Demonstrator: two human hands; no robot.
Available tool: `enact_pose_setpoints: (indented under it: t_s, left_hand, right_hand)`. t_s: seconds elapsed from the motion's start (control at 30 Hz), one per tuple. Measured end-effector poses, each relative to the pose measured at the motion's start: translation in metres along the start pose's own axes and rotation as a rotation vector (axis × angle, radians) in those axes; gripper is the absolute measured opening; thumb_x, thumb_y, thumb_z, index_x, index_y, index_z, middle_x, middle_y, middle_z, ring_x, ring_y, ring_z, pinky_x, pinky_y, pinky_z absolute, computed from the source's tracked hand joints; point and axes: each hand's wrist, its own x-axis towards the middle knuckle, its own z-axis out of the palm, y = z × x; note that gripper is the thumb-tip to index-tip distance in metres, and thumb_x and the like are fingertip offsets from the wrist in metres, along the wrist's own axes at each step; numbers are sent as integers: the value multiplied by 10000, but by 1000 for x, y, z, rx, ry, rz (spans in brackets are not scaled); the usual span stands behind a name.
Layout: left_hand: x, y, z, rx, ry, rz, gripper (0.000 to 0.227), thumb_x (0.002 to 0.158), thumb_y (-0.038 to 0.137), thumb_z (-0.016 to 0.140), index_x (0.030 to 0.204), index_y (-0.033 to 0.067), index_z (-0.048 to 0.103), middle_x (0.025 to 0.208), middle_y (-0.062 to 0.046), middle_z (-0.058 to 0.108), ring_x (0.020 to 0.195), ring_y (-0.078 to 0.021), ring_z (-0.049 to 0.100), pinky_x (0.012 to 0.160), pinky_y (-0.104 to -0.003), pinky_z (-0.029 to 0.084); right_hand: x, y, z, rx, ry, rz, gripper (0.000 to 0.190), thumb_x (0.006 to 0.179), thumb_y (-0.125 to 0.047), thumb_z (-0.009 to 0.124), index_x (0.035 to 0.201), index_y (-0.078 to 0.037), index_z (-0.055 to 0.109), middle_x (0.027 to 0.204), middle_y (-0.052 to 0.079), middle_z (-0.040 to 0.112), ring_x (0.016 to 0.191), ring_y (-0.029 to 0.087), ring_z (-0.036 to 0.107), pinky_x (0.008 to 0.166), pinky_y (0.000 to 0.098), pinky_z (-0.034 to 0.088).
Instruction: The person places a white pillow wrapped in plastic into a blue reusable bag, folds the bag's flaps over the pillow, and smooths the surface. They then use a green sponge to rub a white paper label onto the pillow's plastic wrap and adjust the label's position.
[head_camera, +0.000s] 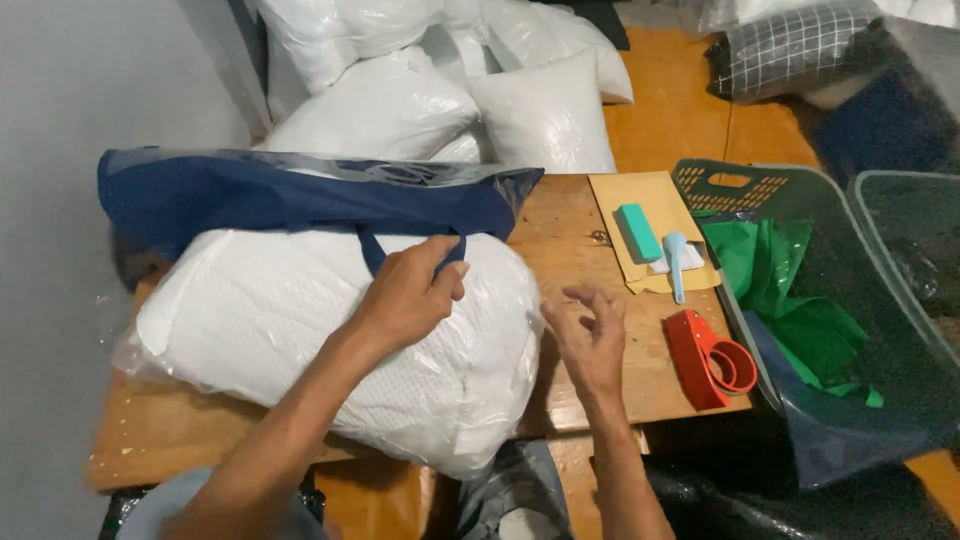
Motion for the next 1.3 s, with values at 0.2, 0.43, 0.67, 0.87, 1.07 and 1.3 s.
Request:
enact_pose_setpoints:
  t_s: [0.2, 0.43, 0.67, 0.87, 1.07, 1.3]
  left_hand:
    - [12, 6, 6, -33, 39, 53, 394, 998, 108, 499, 1257, -171, 603, 742, -207, 759, 714, -337, 762, 763, -509, 583]
    - [29, -2, 19, 54, 75, 61, 399, 1002, 180, 531, 1245, -120, 635, 856, -190, 788, 922, -380, 769, 797, -498, 583]
    - [39, 3, 32, 252, 174, 146, 378, 997, 219, 539, 1214, -69, 654, 964, -282, 746, 947, -501, 708, 785, -581, 568]
    - [48, 6, 48, 574, 377, 407, 177, 912, 116, 616, 1029, -11, 655, 785, -216, 740, 648, -455, 729, 608, -543, 598]
    - [43, -13, 69, 758, 433, 650, 351, 765, 105, 695, 1108, 64, 634, 804, -121, 693, 577, -375, 702, 556, -491, 572]
    - [0, -109, 14, 465, 426, 525, 555, 751, 539, 857, 1129, 148, 743, 970, -44, 763, 1212, -305, 605, 1173, -618, 134]
  right_hand:
    - [62, -65, 48, -413, -443, -161, 833, 798, -293, 840, 1525, -194, 446, 1503, 224, 413, 1470, 473, 330, 1116, 756, 261]
    - [109, -60, 70, -355, -616, -391, 841, 734, -58, 758, 1497, -272, 474, 1581, 225, 336, 1466, 525, 333, 1163, 707, 272]
    - [117, -23, 83, 161, -620, -564, 623, 790, -358, 835, 1341, -122, 664, 1415, 149, 598, 1469, 355, 410, 1244, 528, 267]
    - [111, -39, 85, 249, -504, -493, 338, 929, -253, 643, 1199, -80, 749, 1293, 179, 670, 1244, 321, 596, 1110, 470, 447]
    - [118, -31, 151, 344, 68, -595, 310, 739, -105, 870, 985, -135, 683, 1002, 23, 652, 1001, 177, 665, 960, 256, 528]
    - [151, -14, 124, -581, -97, -753, 346, 694, 42, 685, 971, -139, 583, 966, 80, 613, 903, 343, 691, 767, 486, 569]
